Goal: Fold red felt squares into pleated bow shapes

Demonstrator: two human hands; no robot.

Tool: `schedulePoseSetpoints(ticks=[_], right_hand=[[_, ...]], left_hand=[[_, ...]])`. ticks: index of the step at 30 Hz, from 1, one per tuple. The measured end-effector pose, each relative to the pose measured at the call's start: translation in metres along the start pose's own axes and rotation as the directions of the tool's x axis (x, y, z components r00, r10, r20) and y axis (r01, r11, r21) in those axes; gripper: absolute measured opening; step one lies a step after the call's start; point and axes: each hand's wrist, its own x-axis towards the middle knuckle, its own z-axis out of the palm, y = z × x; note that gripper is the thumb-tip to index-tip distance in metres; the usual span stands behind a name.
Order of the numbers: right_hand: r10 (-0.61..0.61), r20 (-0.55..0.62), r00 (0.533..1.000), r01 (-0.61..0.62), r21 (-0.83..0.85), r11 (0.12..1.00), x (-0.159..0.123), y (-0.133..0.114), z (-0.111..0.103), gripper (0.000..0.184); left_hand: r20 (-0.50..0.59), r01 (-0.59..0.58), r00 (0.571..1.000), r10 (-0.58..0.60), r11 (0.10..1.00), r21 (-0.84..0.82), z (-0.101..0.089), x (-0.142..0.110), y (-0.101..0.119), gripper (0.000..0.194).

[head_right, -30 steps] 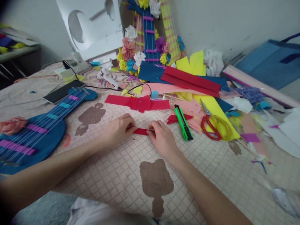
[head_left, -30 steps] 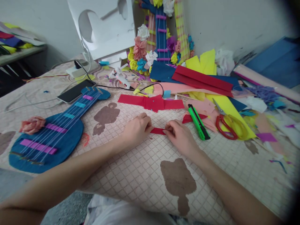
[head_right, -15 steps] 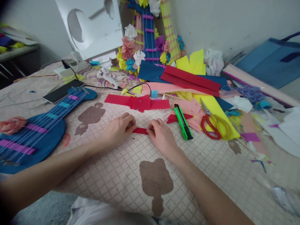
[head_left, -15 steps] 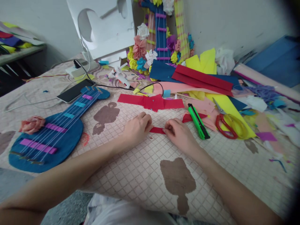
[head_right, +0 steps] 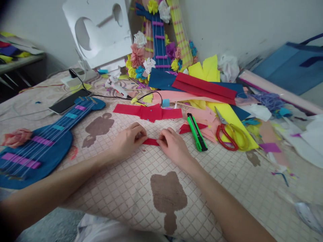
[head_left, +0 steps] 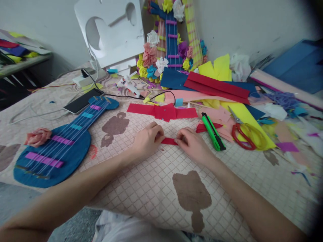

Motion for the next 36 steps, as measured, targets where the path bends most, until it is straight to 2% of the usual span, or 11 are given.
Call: schedulePoseSetpoints(ticks=[3, 5, 7, 10, 12, 15, 17, 21, 26, 33, 36], right_hand=[[-0.043, -0.005, 0.999, 0.043, 0.027, 0.999, -0.003, -0.004, -0.004, 0.010], [-0.068, -0.024, 0.997, 0.068, 0.015, 0.998, -0.005, -0.008, -0.007, 0.009], [-0.109, -0.066, 0.992, 0.110, 0.013, 0.994, -0.007, -0.011, -0.008, 0.009], [-0.156, -0.114, 0.981, 0.163, 0.063, 0.985, -0.009, -0.015, -0.009, 0.008], [-0.098, -0.120, 0.988, 0.116, 0.150, 0.982, -0.010, -0.017, -0.008, 0.005], [0.039, -0.060, 0.997, -0.018, 0.305, 0.952, -0.012, -0.020, -0.006, 0.023], [0.078, -0.002, 0.997, -0.073, 0.346, 0.935, -0.012, -0.022, -0.004, 0.023], [0.109, -0.001, 0.994, -0.101, 0.369, 0.924, -0.012, -0.026, -0.001, 0.006], [0.142, -0.031, 0.989, -0.115, 0.422, 0.899, -0.012, -0.026, -0.002, 0.011], [0.253, 0.127, 0.959, -0.269, 0.691, 0.671, -0.014, -0.014, -0.004, 0.032], [0.245, 0.150, 0.958, -0.280, 0.682, 0.676, -0.014, -0.016, -0.001, 0.030]], left_hand=[[-0.057, -0.050, 0.998, 0.040, 0.981, -0.190, -0.002, 0.000, -0.004, 0.021], [-0.014, -0.061, 0.998, 0.059, 0.958, -0.282, -0.005, -0.001, -0.003, 0.033], [0.075, -0.039, 0.995, 0.067, 0.943, -0.332, -0.008, -0.002, 0.002, 0.030], [0.164, 0.041, 0.986, 0.027, 0.917, -0.396, -0.011, -0.004, 0.010, 0.014], [0.188, 0.098, 0.982, -0.014, 0.890, -0.446, -0.013, -0.004, 0.013, 0.014], [0.200, 0.144, 0.979, -0.050, 0.861, -0.488, -0.015, -0.003, 0.013, 0.014], [0.199, 0.147, 0.979, -0.054, 0.858, -0.493, -0.015, -0.003, 0.013, 0.014], [0.194, 0.145, 0.979, -0.055, 0.862, -0.486, -0.014, -0.004, 0.013, 0.014], [0.181, 0.177, 0.978, -0.099, 0.854, -0.488, -0.013, -0.004, 0.012, 0.013], [0.178, 0.252, 0.966, -0.186, 0.822, -0.511, -0.018, -0.002, 0.009, 0.017], [0.216, 0.291, 0.955, -0.203, 0.789, -0.542, -0.019, -0.002, 0.011, 0.020]])
